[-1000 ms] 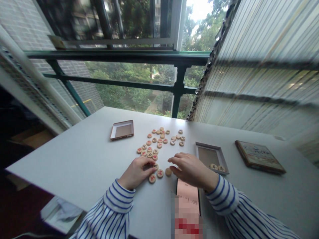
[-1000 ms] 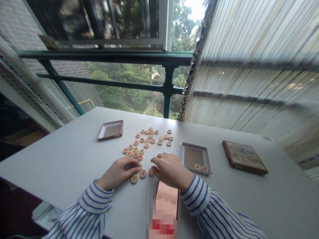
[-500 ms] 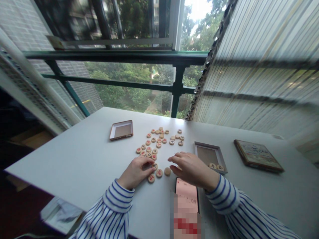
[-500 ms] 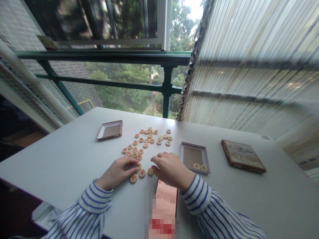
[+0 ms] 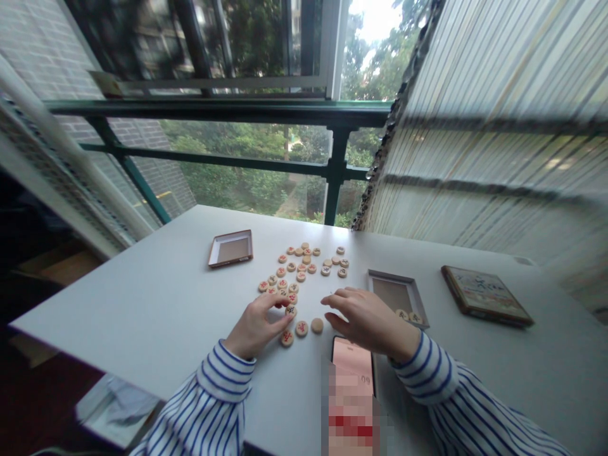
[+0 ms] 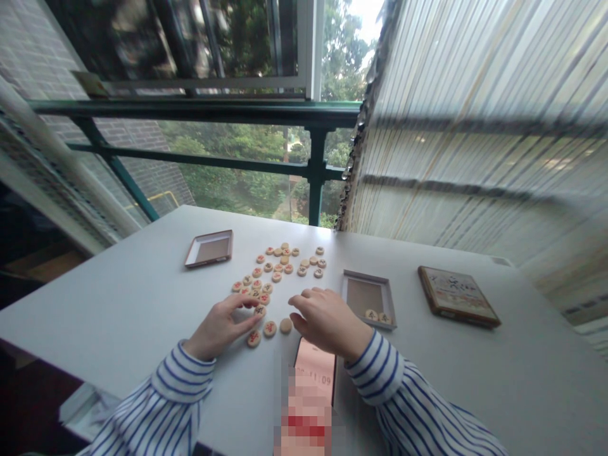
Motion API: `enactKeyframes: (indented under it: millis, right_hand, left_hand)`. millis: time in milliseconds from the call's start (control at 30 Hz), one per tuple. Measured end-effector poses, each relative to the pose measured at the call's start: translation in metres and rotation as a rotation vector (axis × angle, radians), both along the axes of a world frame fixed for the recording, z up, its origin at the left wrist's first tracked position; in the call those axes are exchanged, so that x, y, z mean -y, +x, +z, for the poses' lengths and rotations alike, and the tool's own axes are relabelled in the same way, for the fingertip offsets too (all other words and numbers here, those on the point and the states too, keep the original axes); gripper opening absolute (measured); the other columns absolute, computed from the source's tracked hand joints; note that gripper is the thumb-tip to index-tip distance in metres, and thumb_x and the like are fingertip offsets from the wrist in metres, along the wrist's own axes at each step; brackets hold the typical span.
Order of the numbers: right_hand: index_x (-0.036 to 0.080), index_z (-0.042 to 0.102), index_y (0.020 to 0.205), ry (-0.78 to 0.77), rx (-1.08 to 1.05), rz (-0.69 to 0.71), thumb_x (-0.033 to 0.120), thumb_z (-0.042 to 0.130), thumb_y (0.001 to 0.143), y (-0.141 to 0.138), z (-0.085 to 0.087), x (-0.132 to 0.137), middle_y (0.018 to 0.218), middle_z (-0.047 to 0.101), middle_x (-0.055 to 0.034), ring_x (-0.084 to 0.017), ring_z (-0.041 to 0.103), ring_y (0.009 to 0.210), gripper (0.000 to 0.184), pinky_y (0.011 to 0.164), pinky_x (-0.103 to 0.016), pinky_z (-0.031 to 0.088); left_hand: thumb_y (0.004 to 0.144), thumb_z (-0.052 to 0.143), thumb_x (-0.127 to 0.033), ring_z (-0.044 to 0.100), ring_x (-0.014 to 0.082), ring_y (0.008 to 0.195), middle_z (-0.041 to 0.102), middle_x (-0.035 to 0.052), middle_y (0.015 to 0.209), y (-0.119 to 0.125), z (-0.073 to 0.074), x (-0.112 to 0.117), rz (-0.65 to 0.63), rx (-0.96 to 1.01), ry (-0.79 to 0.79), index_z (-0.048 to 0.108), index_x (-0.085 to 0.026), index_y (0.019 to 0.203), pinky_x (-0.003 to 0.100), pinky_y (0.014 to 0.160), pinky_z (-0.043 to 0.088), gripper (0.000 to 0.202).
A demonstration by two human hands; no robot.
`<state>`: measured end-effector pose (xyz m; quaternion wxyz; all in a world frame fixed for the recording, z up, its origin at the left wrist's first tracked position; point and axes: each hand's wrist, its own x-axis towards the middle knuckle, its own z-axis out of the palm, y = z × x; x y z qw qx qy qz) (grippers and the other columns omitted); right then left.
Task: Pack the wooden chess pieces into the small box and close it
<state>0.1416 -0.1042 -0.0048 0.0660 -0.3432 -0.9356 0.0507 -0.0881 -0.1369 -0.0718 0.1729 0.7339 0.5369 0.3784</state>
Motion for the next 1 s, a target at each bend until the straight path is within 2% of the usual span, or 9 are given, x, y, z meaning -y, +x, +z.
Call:
enactKeyframes:
  millis: [267, 367, 633, 867, 1000]
  right_hand:
    - [0.019, 0.056, 0.108, 0.009, -0.042, -0.034, 0.030, 0.040, 0.086, 0.012, 0.010, -0.001, 0.094, 0.064, -0.0085, -0.019, 0.057, 0.088, 0.030, 0.073, -0.029, 0.041]
    - [0.019, 0.057, 0.106, 0.023, -0.044, -0.053, 0.030, 0.040, 0.086, 0.018, 0.012, -0.001, 0.095, 0.064, -0.0084, -0.019, 0.058, 0.087, 0.029, 0.073, -0.030, 0.041]
    - [0.020, 0.058, 0.106, 0.042, -0.082, -0.095, 0.029, 0.043, 0.084, 0.046, 0.012, -0.003, 0.094, 0.064, -0.0071, -0.018, 0.058, 0.085, 0.028, 0.072, -0.029, 0.043]
    - [0.020, 0.057, 0.108, 0.064, -0.111, -0.172, 0.030, 0.042, 0.084, 0.071, 0.025, -0.008, 0.095, 0.063, -0.0065, -0.017, 0.058, 0.081, 0.030, 0.069, -0.028, 0.043]
    - [0.021, 0.057, 0.108, 0.058, -0.140, -0.212, 0.031, 0.043, 0.083, 0.081, 0.031, -0.013, 0.092, 0.063, -0.0063, -0.016, 0.058, 0.078, 0.030, 0.069, -0.028, 0.044]
  left_hand:
    - [0.071, 0.059, -0.026, 0.059, 0.0145, 0.078, 0.062, 0.0026, 0.084, 0.001, 0.001, -0.002, 0.133, 0.051, 0.097, 0.055, -0.018, 0.093, 0.030, 0.074, 0.049, 0.024]
    - [0.071, 0.060, -0.026, 0.058, 0.0136, 0.077, 0.061, 0.0023, 0.084, 0.002, 0.001, -0.003, 0.148, 0.068, 0.121, 0.053, -0.017, 0.095, 0.030, 0.075, 0.049, 0.026]
    - [0.073, 0.058, -0.022, 0.058, 0.0133, 0.080, 0.060, 0.0026, 0.088, 0.019, 0.012, -0.002, 0.082, 0.029, 0.176, 0.051, -0.018, 0.101, 0.029, 0.077, 0.048, 0.029]
    - [0.074, 0.056, -0.021, 0.058, 0.0140, 0.081, 0.060, 0.0034, 0.088, 0.046, 0.033, -0.007, 0.021, -0.007, 0.202, 0.050, -0.018, 0.101, 0.031, 0.078, 0.048, 0.027]
    - [0.075, 0.056, -0.021, 0.058, 0.0145, 0.082, 0.060, 0.0039, 0.090, 0.061, 0.039, -0.011, -0.014, 0.036, 0.195, 0.049, -0.018, 0.103, 0.032, 0.079, 0.048, 0.029]
